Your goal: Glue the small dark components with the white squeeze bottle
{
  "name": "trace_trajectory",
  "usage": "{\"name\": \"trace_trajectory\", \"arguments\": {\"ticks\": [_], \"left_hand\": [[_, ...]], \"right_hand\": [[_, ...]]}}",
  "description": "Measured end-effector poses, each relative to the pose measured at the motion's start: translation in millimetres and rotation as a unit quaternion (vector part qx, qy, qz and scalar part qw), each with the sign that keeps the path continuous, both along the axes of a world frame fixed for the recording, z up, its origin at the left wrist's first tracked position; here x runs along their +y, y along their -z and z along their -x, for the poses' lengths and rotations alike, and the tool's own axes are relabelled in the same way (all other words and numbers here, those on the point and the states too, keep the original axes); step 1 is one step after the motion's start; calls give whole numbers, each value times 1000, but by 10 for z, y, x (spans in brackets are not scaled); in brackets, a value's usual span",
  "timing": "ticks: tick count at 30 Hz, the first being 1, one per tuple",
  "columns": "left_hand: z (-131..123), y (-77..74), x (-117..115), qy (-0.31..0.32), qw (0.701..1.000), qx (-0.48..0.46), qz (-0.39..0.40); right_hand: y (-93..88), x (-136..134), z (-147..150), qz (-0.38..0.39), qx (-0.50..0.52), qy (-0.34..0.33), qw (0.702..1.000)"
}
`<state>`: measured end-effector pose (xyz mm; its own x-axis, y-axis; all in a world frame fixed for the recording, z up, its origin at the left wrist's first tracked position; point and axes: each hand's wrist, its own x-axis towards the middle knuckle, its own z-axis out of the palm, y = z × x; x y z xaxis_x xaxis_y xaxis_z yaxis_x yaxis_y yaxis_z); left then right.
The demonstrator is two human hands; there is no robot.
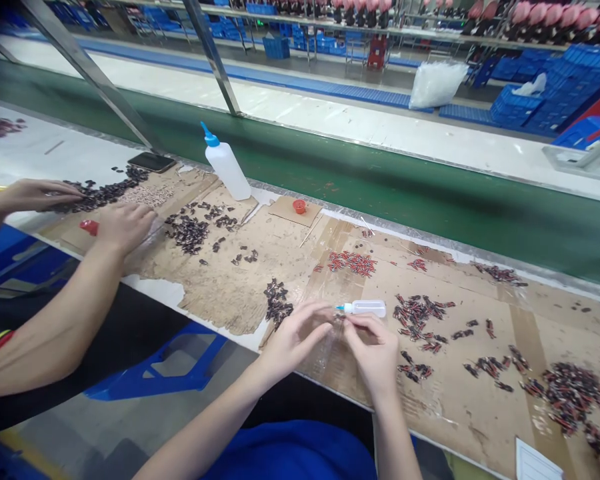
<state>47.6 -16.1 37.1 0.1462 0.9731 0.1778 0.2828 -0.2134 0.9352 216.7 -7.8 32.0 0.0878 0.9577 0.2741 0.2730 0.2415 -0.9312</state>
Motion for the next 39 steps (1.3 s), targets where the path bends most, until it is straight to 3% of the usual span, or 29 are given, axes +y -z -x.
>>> {"name": "trace_trajectory", "arguments": {"ticks": [2, 4, 6, 10, 14, 19, 24, 28, 31, 35, 39], "left_hand": [[119, 40, 44, -12, 998, 67, -20], [272, 94, 83, -66, 986, 152, -30], [402, 157, 109, -103, 969, 224, -29], [474, 257, 126, -87, 948, 301, -60], [411, 263, 154, -9, 931, 354, -86], [422, 180, 205, 30, 921, 378, -93], [307, 198, 191, 18, 960, 270, -77], [67, 254, 160, -18, 982, 187, -8], [-47, 275, 154, -53, 979, 193, 27], [-34, 249, 158, -94, 964, 242, 56], [40, 210, 156, -77, 964, 244, 70]], "right_hand": [[-9, -6, -195, -15, -53, 81, 995], [-17, 0, -378, -23, -114, 153, 981], [-2, 31, -515, -52, -195, 170, 965], [151, 184, -612, -118, -355, 47, 926], [317, 347, -574, -101, -403, -42, 909], [211, 307, -518, -38, -295, -59, 953], [123, 105, -471, 53, -29, 8, 998], [194, 87, -380, 45, 222, 98, 969], [188, 115, -266, 81, 315, 133, 936], [120, 108, -83, 127, 351, 176, 911], [118, 74, 67, 146, 275, 192, 931]]}}
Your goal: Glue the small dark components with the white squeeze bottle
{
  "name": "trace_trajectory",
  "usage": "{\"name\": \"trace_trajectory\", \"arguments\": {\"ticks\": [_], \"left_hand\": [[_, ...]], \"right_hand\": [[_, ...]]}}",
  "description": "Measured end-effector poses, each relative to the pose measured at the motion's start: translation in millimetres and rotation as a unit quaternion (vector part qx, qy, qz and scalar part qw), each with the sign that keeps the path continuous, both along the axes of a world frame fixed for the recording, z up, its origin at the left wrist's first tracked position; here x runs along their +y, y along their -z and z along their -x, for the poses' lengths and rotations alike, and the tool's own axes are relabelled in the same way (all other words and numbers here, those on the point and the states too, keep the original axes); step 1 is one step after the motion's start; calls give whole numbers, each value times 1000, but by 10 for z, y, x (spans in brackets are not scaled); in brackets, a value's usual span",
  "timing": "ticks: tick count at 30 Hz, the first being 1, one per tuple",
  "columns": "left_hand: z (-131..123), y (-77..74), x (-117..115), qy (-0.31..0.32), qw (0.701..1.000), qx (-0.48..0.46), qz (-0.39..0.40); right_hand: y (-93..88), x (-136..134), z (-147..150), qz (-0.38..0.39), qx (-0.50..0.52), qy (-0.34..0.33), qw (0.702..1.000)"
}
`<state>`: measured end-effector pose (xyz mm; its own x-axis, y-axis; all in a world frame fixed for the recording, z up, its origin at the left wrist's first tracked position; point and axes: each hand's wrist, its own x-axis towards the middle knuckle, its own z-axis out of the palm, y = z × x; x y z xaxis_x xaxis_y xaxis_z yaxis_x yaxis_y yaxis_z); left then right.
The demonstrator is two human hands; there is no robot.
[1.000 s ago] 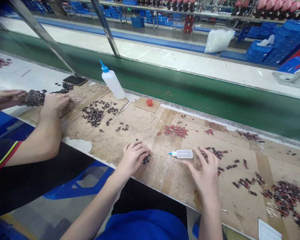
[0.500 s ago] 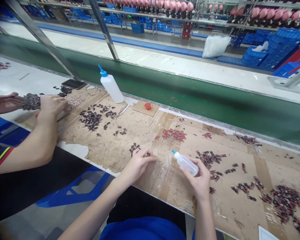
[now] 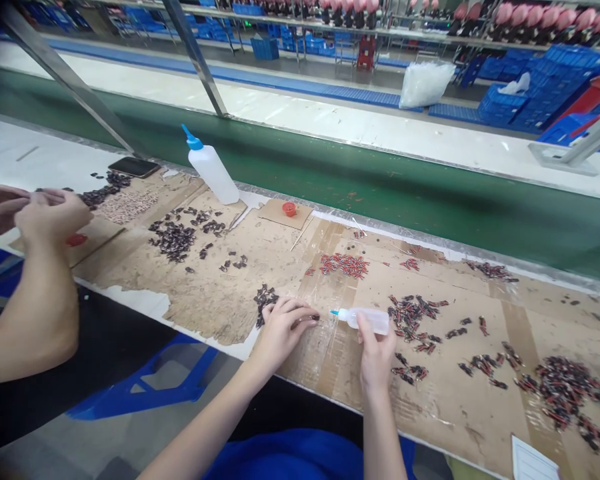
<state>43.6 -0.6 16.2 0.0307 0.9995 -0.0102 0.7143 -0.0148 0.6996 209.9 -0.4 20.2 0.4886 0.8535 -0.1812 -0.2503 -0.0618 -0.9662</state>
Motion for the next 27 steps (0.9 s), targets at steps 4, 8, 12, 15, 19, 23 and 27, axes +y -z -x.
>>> {"name": "trace_trajectory", "arguments": {"ticks": [4, 8, 12, 15, 19, 23, 27], "left_hand": [[27, 11, -1, 9, 999, -33, 8], [12, 30, 0, -9, 999, -51, 18], [4, 37, 1, -30, 998, -54, 22], [16, 51, 5, -33, 998, -52, 11], [34, 70, 9, -28, 998, -50, 12], [35, 59, 10, -28, 998, -50, 13], [25, 9, 22, -31, 998, -54, 23]], "right_hand": [[50, -23, 81, 23, -93, -33, 995], [67, -40, 118, 18, -156, -48, 987], [59, -46, 138, 2, -184, -57, 981], [70, -43, 137, 4, -195, -65, 979], [102, -37, 128, 18, -185, -76, 980], [115, -36, 133, 32, -164, -83, 982], [112, -32, 147, 33, -148, -73, 986]]}}
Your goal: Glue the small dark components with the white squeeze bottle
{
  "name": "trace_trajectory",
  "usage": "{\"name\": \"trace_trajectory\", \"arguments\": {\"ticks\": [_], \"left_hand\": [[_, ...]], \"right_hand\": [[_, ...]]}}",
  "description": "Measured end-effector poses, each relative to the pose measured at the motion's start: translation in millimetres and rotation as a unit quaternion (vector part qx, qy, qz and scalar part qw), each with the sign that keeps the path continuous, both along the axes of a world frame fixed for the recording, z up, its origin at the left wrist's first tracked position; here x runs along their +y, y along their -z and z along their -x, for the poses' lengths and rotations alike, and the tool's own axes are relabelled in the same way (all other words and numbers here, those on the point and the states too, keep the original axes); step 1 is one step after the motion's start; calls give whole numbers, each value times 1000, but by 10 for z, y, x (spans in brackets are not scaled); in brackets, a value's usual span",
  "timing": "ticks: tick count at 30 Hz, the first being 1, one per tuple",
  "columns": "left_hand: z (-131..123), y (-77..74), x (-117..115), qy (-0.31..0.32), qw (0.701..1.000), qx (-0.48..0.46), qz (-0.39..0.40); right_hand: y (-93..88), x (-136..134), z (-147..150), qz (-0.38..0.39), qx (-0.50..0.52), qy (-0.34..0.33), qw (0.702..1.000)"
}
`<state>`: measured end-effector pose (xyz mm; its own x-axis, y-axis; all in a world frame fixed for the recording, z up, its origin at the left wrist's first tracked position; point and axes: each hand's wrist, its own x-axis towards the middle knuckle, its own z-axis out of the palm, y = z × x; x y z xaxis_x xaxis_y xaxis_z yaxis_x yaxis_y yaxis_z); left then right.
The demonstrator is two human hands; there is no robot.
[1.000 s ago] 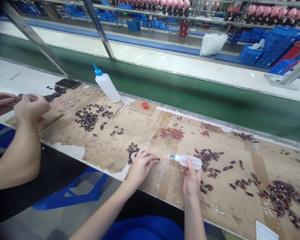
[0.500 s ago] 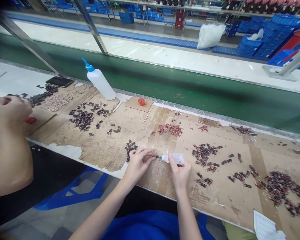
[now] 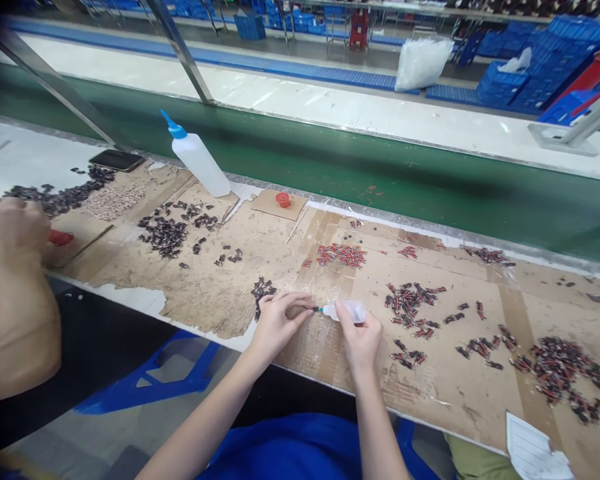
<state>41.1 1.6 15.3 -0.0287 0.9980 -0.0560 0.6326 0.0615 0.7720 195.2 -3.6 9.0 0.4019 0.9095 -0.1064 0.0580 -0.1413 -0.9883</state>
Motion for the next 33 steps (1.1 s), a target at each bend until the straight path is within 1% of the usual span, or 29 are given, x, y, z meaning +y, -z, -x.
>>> {"name": "trace_trajectory", "arguments": {"ticks": [5, 13, 22, 25, 28, 30, 32, 33], "left_hand": [[-3, -26, 18, -5, 1000, -4, 23], [3, -16, 8, -5, 1000, 4, 11], [-2, -37, 15, -3, 1000, 6, 6], [-9, -28, 19, 9, 1000, 14, 5], [-17, -9, 23, 40, 999, 26, 2], [-7, 10, 23, 59, 998, 36, 1], [30, 31, 18, 68, 997, 43, -3], [59, 39, 14, 70, 997, 43, -6]], "right_hand": [[4, 1, -3, -15, 6, 11, 1000], [9, 5, -5, -19, -2, -12, 1000], [-6, 22, -31, -8, -15, -1, 1000], [-5, 28, -68, -4, -6, 13, 1000], [3, 32, -152, -3, -7, 34, 999], [-15, 23, -239, -6, -50, 34, 998], [-71, 4, -334, 22, -168, 17, 985], [-116, -2, -374, 43, -248, 10, 968]]}}
